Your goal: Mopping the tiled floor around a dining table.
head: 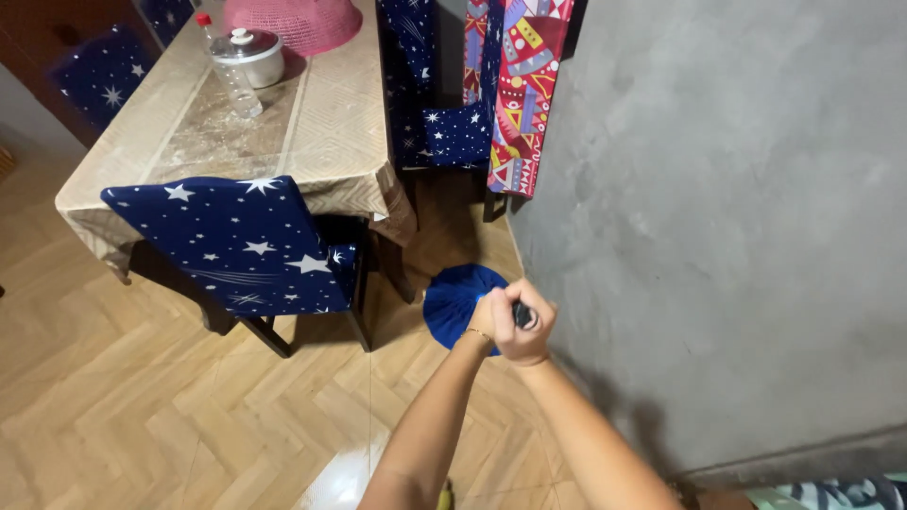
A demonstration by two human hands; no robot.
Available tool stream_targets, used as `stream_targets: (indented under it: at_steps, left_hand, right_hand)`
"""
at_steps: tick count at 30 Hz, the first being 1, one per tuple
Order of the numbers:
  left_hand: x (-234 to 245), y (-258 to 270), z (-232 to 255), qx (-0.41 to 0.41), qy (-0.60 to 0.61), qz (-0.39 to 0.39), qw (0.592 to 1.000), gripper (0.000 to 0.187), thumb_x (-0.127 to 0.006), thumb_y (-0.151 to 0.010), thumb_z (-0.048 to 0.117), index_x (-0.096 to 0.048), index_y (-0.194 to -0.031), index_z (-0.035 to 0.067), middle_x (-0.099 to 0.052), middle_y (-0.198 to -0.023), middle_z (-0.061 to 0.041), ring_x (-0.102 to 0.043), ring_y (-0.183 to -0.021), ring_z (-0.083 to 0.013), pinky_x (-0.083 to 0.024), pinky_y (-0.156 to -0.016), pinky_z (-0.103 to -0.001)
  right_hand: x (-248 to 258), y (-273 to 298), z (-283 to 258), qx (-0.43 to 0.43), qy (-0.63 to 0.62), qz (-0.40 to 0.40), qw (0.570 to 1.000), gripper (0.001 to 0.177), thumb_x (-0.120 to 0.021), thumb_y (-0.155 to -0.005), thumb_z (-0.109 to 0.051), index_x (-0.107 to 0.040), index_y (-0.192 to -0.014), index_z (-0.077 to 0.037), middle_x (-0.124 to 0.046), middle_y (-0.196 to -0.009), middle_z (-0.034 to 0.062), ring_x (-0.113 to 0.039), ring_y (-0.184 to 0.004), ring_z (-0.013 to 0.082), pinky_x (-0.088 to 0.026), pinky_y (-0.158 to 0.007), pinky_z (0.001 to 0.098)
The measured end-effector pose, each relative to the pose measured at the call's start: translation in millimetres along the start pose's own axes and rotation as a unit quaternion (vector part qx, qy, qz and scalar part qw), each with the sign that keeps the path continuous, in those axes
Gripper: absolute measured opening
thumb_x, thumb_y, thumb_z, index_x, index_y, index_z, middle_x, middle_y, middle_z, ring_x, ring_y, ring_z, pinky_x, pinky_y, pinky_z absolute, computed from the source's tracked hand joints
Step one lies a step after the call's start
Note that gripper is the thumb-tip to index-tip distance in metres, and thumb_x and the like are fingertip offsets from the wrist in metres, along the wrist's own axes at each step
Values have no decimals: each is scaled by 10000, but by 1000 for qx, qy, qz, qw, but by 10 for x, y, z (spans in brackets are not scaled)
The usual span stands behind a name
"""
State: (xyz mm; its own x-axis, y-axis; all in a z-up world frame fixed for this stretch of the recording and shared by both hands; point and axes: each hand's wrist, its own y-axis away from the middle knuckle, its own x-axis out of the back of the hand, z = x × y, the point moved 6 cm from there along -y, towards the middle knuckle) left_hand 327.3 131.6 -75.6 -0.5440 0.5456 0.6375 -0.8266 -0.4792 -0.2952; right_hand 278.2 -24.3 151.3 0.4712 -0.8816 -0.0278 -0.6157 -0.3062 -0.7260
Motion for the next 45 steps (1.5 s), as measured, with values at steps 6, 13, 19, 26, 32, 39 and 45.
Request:
stream_targets:
  at_steps: [6,13,19,26,32,39,45]
  left_hand:
    - [-646,-136,-1100,209,421,-22,883,332,-632,-892,379,-720,-886,58,-739,-971,-264,-640,-950,-510,-536,-776,-469]
    - [228,-703,684,47,-56,-71,995,298,-732,-721,376,-788,-943,186,-754,-943,-166,-708,-927,-355,-553,-830,-454]
    - [454,-1399,739,74,-114,-101,986,267,-705,-777,400,-798,-931,203,-755,-912,-142,-731,-910,-338,-571,-830,-451]
    - [-154,-1755,-639,67,-16,-82,994,345,-777,-698,304,-762,-1006,149,-754,-981,-180,-728,-968,-350,-563,-886,-428]
    - [276,-1722,-325,119,-59,-147,980,381,-809,-684,344,-760,-1010,153,-750,-1018,-174,-719,-996,-342,-562,-881,-435]
    - [650,-1789,-15,123,-109,-134,977,306,-735,-752,389,-787,-980,192,-756,-1027,-148,-715,-1003,-336,-561,-879,-451]
    - [198,-1649,-1726,158,-107,-83,978,321,-754,-785,340,-744,-1048,156,-718,-1117,-183,-678,-1072,-370,-527,-930,-463]
  right_hand:
    - [-95,312,596,31,24,-10,999,161,-686,-865,-60,-576,-748,-54,-623,-697,75,-600,-603,138,-500,-600,273]
    - [353,-478,928,-33,-44,37,998,177,-610,-928,1,-552,-764,-33,-594,-684,62,-545,-587,138,-462,-581,272]
    - [134,-1253,1249,-70,-184,120,973,226,-568,-955,2,-488,-745,-22,-475,-585,41,-432,-491,109,-400,-513,289]
    - [-134,-876,2093,-77,-143,130,978,162,-530,-927,9,-481,-778,-31,-512,-622,44,-475,-517,120,-426,-518,296]
    - [-181,-892,2062,-88,-80,100,988,181,-522,-926,33,-476,-771,-49,-520,-621,34,-498,-523,127,-426,-511,297]
    - [-349,-1304,1933,-101,-241,147,954,219,-530,-958,4,-451,-767,-67,-428,-580,17,-393,-485,108,-397,-499,296]
    - [-851,-437,2603,-108,-57,24,992,171,-538,-895,21,-578,-738,-33,-642,-692,59,-563,-528,104,-463,-500,270]
